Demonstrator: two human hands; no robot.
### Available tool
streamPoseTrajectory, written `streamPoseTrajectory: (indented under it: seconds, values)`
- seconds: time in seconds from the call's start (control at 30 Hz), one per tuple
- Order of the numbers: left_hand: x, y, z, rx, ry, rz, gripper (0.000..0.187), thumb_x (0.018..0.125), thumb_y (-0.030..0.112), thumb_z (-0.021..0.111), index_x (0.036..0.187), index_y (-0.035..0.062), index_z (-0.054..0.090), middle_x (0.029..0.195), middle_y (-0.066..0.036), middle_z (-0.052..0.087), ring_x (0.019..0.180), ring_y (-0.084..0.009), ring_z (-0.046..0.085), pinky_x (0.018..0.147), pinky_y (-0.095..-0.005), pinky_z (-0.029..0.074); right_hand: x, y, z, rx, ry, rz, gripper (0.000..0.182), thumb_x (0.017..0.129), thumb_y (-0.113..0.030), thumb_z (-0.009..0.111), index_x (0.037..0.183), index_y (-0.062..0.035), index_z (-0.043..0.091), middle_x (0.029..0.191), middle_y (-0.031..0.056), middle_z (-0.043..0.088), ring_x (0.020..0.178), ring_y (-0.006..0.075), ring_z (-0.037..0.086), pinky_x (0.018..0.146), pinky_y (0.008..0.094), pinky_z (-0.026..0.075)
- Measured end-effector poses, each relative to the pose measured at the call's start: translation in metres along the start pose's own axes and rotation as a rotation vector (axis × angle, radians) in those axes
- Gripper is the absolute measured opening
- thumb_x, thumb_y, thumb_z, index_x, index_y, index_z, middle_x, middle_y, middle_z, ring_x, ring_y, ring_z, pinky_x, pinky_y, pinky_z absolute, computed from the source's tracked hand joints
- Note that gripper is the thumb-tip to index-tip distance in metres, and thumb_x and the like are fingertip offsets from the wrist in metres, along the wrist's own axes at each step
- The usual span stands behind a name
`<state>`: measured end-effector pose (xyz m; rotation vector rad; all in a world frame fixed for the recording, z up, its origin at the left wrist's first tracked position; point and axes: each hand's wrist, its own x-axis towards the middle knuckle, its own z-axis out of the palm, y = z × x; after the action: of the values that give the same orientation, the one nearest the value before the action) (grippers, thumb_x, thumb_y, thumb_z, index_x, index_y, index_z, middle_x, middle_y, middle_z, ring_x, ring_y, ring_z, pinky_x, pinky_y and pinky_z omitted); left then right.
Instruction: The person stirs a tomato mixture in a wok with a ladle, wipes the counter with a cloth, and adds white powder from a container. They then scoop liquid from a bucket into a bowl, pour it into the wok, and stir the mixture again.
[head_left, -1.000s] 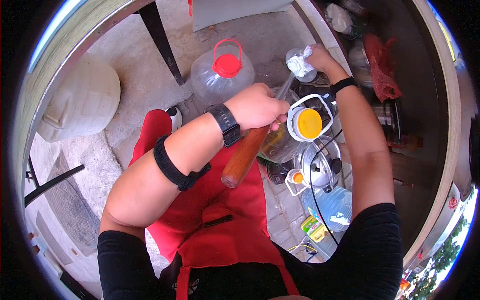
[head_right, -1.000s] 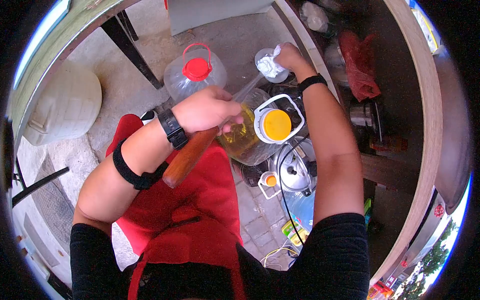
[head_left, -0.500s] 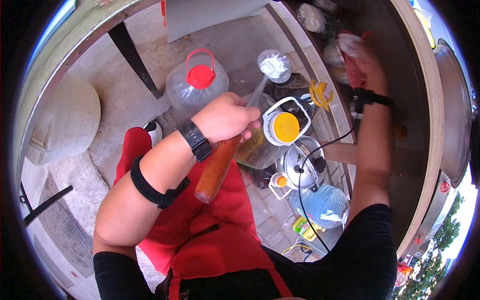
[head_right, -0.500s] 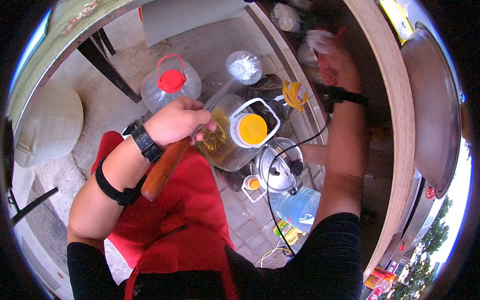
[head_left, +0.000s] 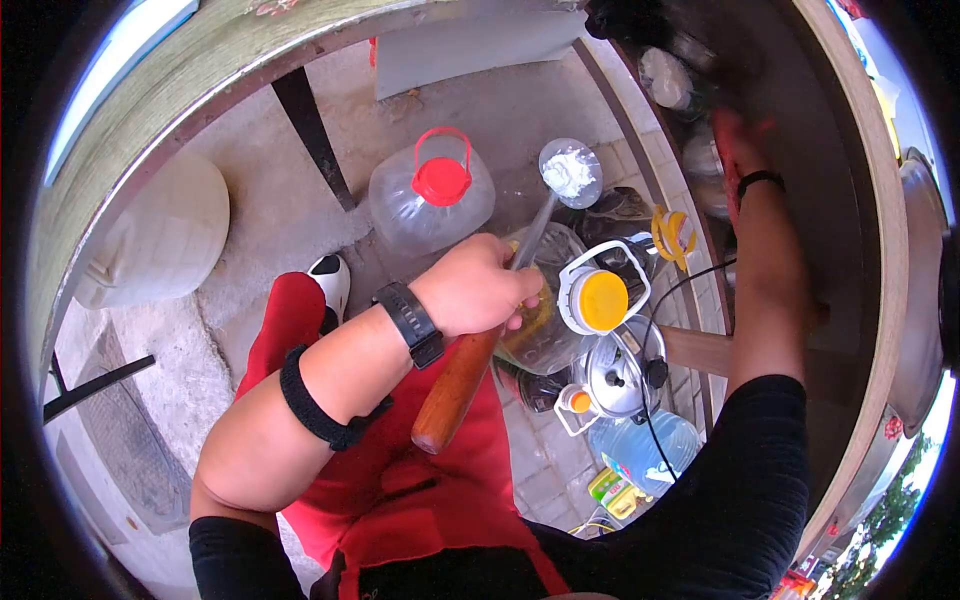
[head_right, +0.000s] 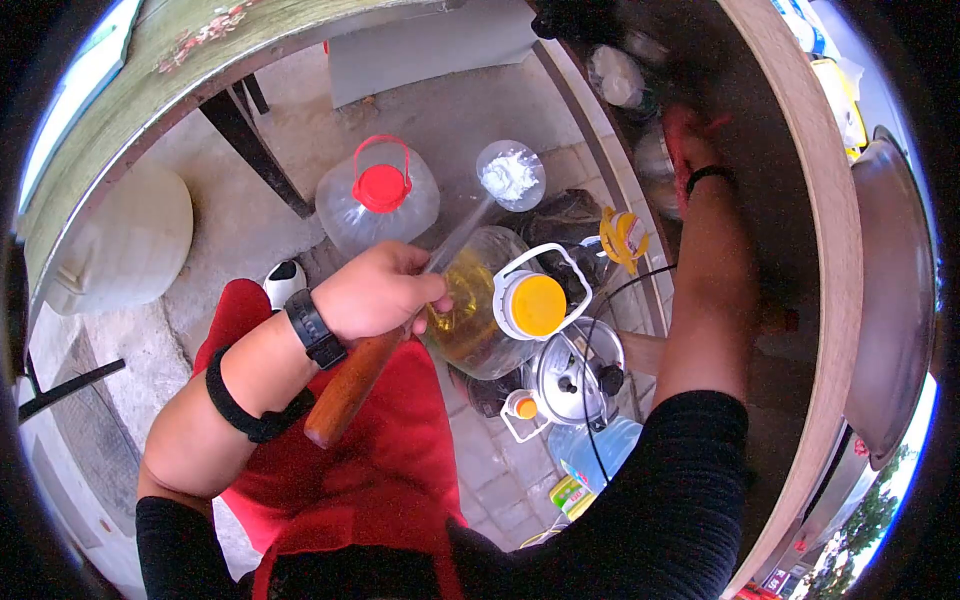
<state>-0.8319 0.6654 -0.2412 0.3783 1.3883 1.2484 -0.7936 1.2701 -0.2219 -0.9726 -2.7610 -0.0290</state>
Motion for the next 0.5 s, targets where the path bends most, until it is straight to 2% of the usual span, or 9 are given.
streamPoseTrajectory:
  seconds: [0.5]
  values:
    - [0.004,0.002,0.005,-0.025,-0.018,0.020,0.022,0.090,0.016,0.057,0.098,-0.0044,0.061,0.085,-0.007,0.070,0.057,-0.0091,0.058,0.051,-0.0245,0.047,-0.032,0.024,-0.044,0.136,-0.002,-0.048,0.030,0.091,-0.007,0.058,0.119,0.0002,0.063,0.119,0.0091,0.065,0.109,0.0203,0.062,0.100,0.0317,0.046]
